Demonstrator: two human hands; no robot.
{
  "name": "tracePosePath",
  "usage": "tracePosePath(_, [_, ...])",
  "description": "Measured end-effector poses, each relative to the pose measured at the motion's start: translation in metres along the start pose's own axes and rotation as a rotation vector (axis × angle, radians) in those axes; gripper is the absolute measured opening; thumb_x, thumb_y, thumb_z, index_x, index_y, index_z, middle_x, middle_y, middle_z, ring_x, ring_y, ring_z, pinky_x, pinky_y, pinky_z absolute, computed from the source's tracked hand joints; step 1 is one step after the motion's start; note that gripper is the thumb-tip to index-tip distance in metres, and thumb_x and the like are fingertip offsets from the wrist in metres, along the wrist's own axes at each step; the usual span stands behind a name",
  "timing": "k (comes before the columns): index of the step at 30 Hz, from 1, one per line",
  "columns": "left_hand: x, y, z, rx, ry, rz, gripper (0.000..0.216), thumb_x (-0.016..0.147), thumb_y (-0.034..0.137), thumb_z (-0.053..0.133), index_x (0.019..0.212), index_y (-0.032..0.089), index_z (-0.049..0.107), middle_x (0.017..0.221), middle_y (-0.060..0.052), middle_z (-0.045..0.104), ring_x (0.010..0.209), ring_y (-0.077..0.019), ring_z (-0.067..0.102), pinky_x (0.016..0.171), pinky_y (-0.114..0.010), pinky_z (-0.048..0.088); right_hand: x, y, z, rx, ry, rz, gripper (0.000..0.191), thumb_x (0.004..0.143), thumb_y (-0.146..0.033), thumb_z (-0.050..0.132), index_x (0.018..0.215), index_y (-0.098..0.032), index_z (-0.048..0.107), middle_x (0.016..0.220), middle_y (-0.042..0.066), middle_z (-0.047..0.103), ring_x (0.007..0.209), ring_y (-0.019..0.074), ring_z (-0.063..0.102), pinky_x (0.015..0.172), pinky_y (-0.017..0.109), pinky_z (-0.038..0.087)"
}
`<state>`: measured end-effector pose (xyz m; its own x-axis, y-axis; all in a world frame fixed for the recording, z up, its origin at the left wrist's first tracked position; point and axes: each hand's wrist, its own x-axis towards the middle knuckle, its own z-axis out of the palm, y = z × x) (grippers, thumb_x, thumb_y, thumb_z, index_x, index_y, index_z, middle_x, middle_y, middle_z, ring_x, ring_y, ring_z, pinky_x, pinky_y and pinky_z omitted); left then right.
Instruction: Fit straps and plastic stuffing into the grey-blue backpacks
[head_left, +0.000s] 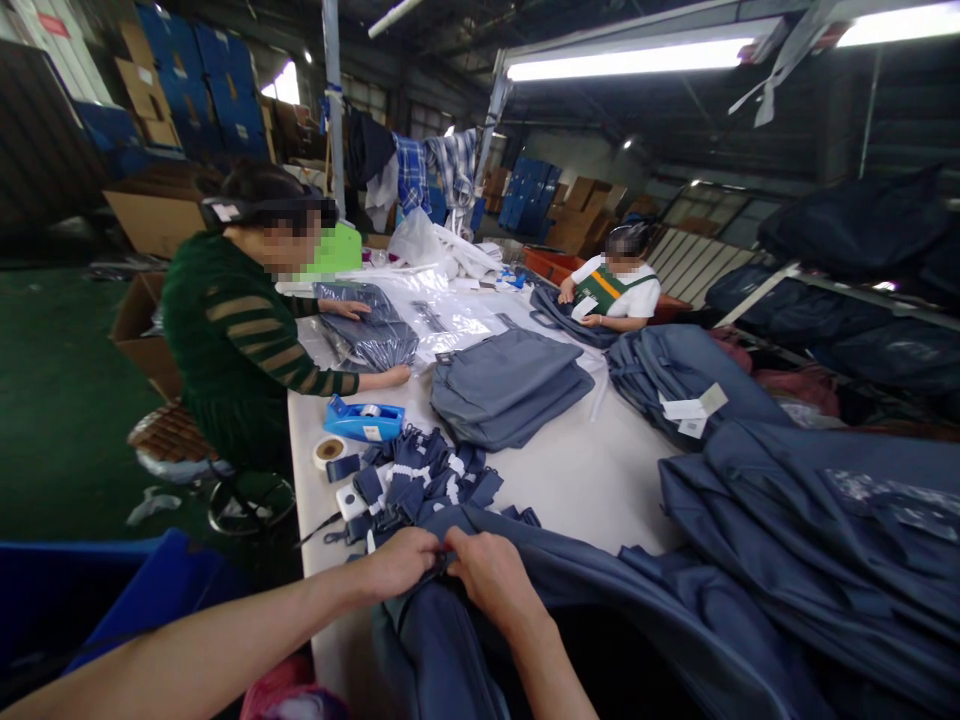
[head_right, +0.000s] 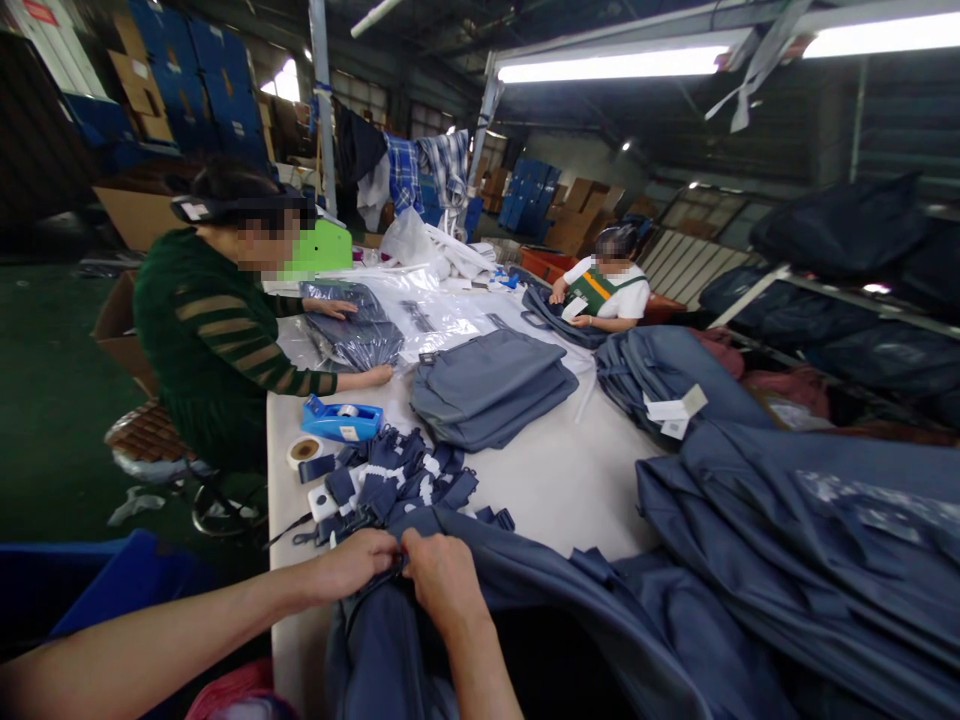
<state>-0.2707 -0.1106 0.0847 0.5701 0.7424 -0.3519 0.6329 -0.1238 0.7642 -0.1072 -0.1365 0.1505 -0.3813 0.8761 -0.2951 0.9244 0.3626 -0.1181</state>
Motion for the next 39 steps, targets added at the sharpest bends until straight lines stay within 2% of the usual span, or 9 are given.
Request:
tracePosePath(3, [-0.004, -0.005, -0.001, -0.058, -0.005, -0.031, 0.016, 0.073, 0.012, 0.048, 0.059, 0.019, 0.047, 0.061, 0.004, 0.048, 0.064, -0.0145, 0.050, 0.063, -0.025, 0.037, 0.000, 0.002, 0.002, 0.015, -0.014, -0.010, 0.018, 0.091, -0.022, 0.063, 0.108, -0.025, 0.066, 0.092, 0.006, 0.078, 0.094, 0.0254, 0.074, 0.070, 0.028, 0.046])
tracePosePath(6, [-0.009, -0.009, -0.001, -0.125, -0.048, -0.035, 0.025, 0.067, 0.014, 0.055, 0.049, 0.019, 0.038, 0.052, 0.007, 0.028, 0.055, -0.0117, 0.036, 0.056, -0.024, 0.027, -0.001, 0.003, 0.006, 0.034, -0.028, -0.042, 0.018, 0.092, -0.022, 0.062, 0.108, -0.027, 0.068, 0.094, 0.006, 0.078, 0.095, 0.0263, 0.074, 0.072, 0.029, 0.046])
tracePosePath(14, [-0.020, -0.005, 0.009, -0.312, 0.069, -0.100, 0.002, 0.056, 0.020, 0.062, 0.058, 0.019, 0.061, 0.069, 0.003, 0.053, 0.074, -0.0165, 0.048, 0.068, -0.026, 0.034, -0.003, 0.002, 0.013, 0.120, -0.015, -0.094, 0.012, 0.092, -0.031, 0.064, 0.093, -0.024, 0.073, 0.092, 0.007, 0.078, 0.094, 0.0297, 0.073, 0.070, 0.032, 0.045])
tracePosePath(18, [-0.023, -0.010, -0.002, -0.535, -0.107, -0.136, 0.014, 0.053, 0.027, 0.069, 0.065, 0.018, 0.068, 0.064, 0.004, 0.058, 0.067, -0.0144, 0.050, 0.067, -0.026, 0.039, -0.007, 0.002, 0.012, 0.198, 0.022, -0.132, 0.011, 0.095, -0.026, 0.061, 0.093, -0.024, 0.071, 0.093, 0.002, 0.077, 0.094, 0.0223, 0.072, 0.072, 0.027, 0.043])
tracePosePath(22, [-0.022, -0.021, -0.018, -0.739, -0.340, -0.178, 0.028, 0.051, 0.036, 0.075, 0.074, 0.019, 0.072, 0.077, 0.001, 0.068, 0.074, -0.0152, 0.059, 0.076, -0.027, 0.047, -0.008, -0.002, 0.012, 0.276, 0.061, -0.183, 0.011, 0.096, -0.019, 0.059, 0.090, -0.022, 0.068, 0.087, -0.002, 0.074, 0.085, 0.0136, 0.069, 0.070, 0.021, 0.040])
tracePosePath(25, [-0.019, -0.027, -0.026, -0.776, -0.480, -0.191, 0.036, 0.052, 0.039, 0.079, 0.082, 0.020, 0.075, 0.080, -0.001, 0.070, 0.070, -0.0145, 0.060, 0.065, -0.025, 0.046, -0.007, -0.005, 0.016, 0.304, 0.084, -0.201, 0.012, 0.096, -0.018, 0.060, 0.086, -0.020, 0.067, 0.085, -0.002, 0.072, 0.083, 0.0138, 0.068, 0.068, 0.022, 0.039])
tracePosePath(28, [-0.018, -0.027, -0.028, -0.737, -0.557, -0.179, 0.035, 0.060, 0.039, 0.080, 0.086, 0.018, 0.078, 0.076, -0.003, 0.070, 0.065, -0.0146, 0.060, 0.052, -0.022, 0.037, -0.005, -0.006, 0.021, 0.324, 0.107, -0.204, 0.012, 0.096, -0.018, 0.059, 0.086, -0.020, 0.067, 0.086, -0.001, 0.070, 0.084, 0.0146, 0.067, 0.068, 0.023, 0.038])
tracePosePath(35, [-0.023, -0.015, -0.018, -0.726, -0.387, -0.217, 0.028, 0.056, 0.037, 0.068, 0.073, 0.017, 0.077, 0.067, -0.003, 0.066, 0.058, -0.0120, 0.053, 0.045, -0.025, 0.016, -0.007, -0.002, 0.023, 0.345, 0.110, -0.219, 0.016, 0.098, -0.019, 0.057, 0.087, -0.020, 0.067, 0.085, -0.001, 0.070, 0.084, 0.0141, 0.067, 0.070, 0.022, 0.041])
tracePosePath(39, [-0.029, -0.004, -0.013, -0.674, -0.267, -0.254, 0.026, 0.054, 0.034, 0.064, 0.069, 0.016, 0.075, 0.063, -0.002, 0.063, 0.054, -0.0111, 0.046, 0.047, -0.026, 0.012, -0.009, -0.001, 0.016, 0.343, 0.093, -0.205, 0.012, 0.096, -0.019, 0.060, 0.089, -0.021, 0.069, 0.089, 0.001, 0.072, 0.089, 0.0170, 0.068, 0.077, 0.025, 0.045])
